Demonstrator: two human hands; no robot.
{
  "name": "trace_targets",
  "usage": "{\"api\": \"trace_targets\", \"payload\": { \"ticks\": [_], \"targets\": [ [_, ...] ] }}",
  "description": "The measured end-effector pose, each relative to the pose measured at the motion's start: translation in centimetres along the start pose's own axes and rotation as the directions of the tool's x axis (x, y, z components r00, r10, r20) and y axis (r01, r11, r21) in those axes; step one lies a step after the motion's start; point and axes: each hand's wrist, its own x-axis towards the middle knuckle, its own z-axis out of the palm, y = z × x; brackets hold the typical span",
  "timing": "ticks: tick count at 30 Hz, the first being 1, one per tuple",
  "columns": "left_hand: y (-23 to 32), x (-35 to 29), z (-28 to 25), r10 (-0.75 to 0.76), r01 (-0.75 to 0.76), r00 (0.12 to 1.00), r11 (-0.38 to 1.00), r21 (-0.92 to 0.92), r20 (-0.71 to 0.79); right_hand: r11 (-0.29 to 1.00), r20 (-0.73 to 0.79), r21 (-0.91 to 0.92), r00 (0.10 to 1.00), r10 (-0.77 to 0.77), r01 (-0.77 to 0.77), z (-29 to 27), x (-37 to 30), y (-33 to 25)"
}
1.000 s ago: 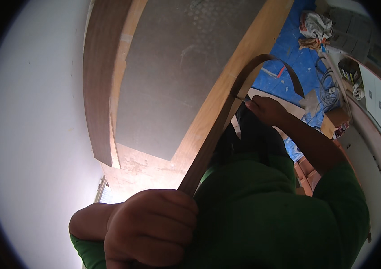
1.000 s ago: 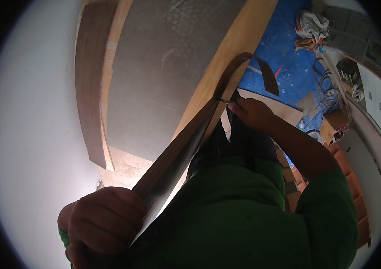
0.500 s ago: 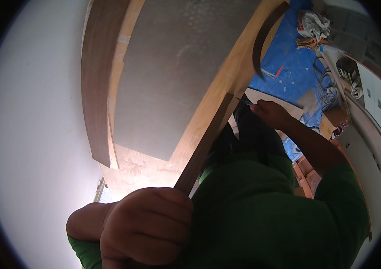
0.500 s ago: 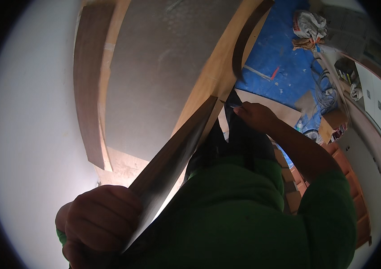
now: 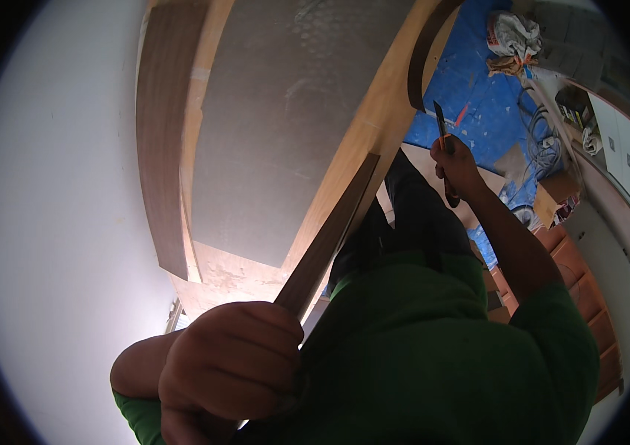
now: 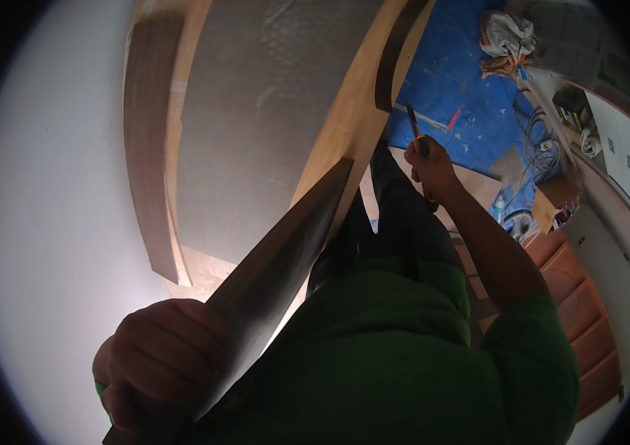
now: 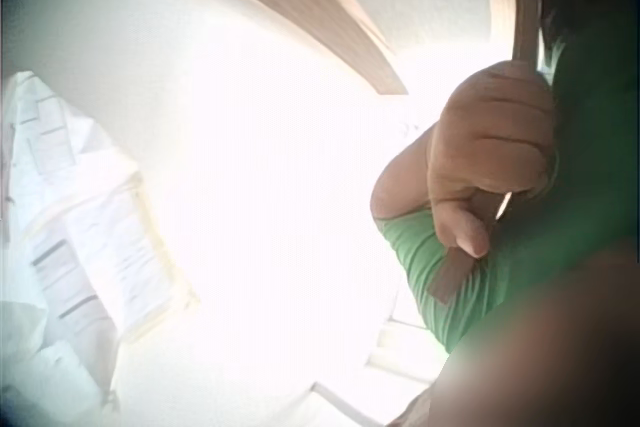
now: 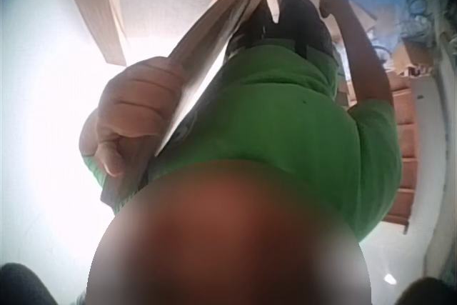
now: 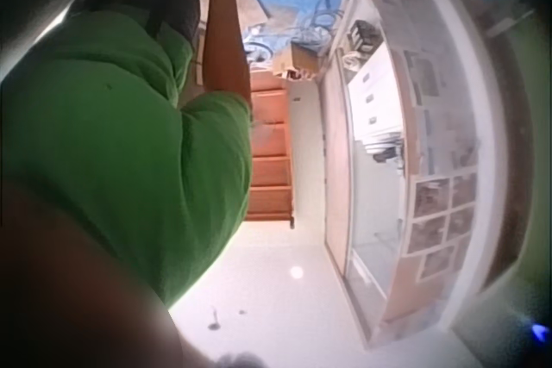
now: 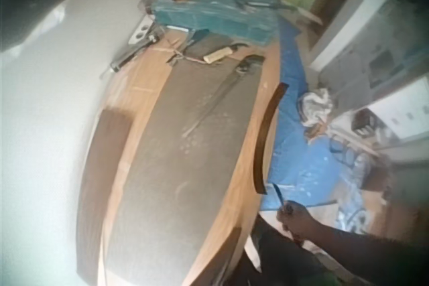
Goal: The person assembles a wooden cabinet by cutting and fitting panels. They use a utility knife to trim edges and a hammer to secure pieces, working on a workbench in a room under renovation.
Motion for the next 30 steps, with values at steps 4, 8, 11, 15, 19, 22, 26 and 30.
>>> {"api": "trace_targets", "payload": {
  "ticks": [4,8,11,15,19,22,26,30],
  "targets": [
    [0.1,0.1,-0.5,-0.023,0.025,0.994,1.0,-0.017,0.111,0.911,0.06,-0.329,0.968,-0.242,0.248,2.0,0.7,1.3],
    [0.6,-1.1,0.5,-0.025,0.026,0.999,1.0,-0.011,0.042,0.914,-0.058,-0.342,0.965,-0.254,0.22,7.2,1.0,3.7],
    [0.8,-2.0,1.1,-0.043,0.043,0.999,0.999,0.0,0.012,0.918,-0.112,-0.203,0.923,-0.368,0.341,9.7,2.1,5.1],
    [0.6,-2.2,1.3,-0.041,0.041,0.999,0.999,0.007,-0.011,0.954,-0.089,-0.107,0.953,-0.29,0.281,10.6,3.1,6.6],
    [0.3,-2.3,1.5,-0.014,0.014,1.0,1.0,0.012,-0.011,0.952,-0.129,-0.04,0.943,-0.306,0.303,11.7,3.4,7.5],
    [0.3,-2.5,1.8,0.002,-0.001,1.0,1.0,0.01,-0.025,0.944,-0.14,-0.078,0.934,-0.327,0.319,12.1,3.3,7.6],
    [0.4,-2.7,1.9,-0.03,0.03,0.999,0.999,0.013,-0.039,0.951,-0.223,-0.129,0.926,-0.303,0.28,11.8,3.3,7.4],
    [0.3,-2.7,2.0,-0.027,0.027,0.999,0.999,0.021,-0.026,0.976,-0.274,-0.048,0.936,-0.219,0.214,10.9,3.2,7.7]
  ]
}}
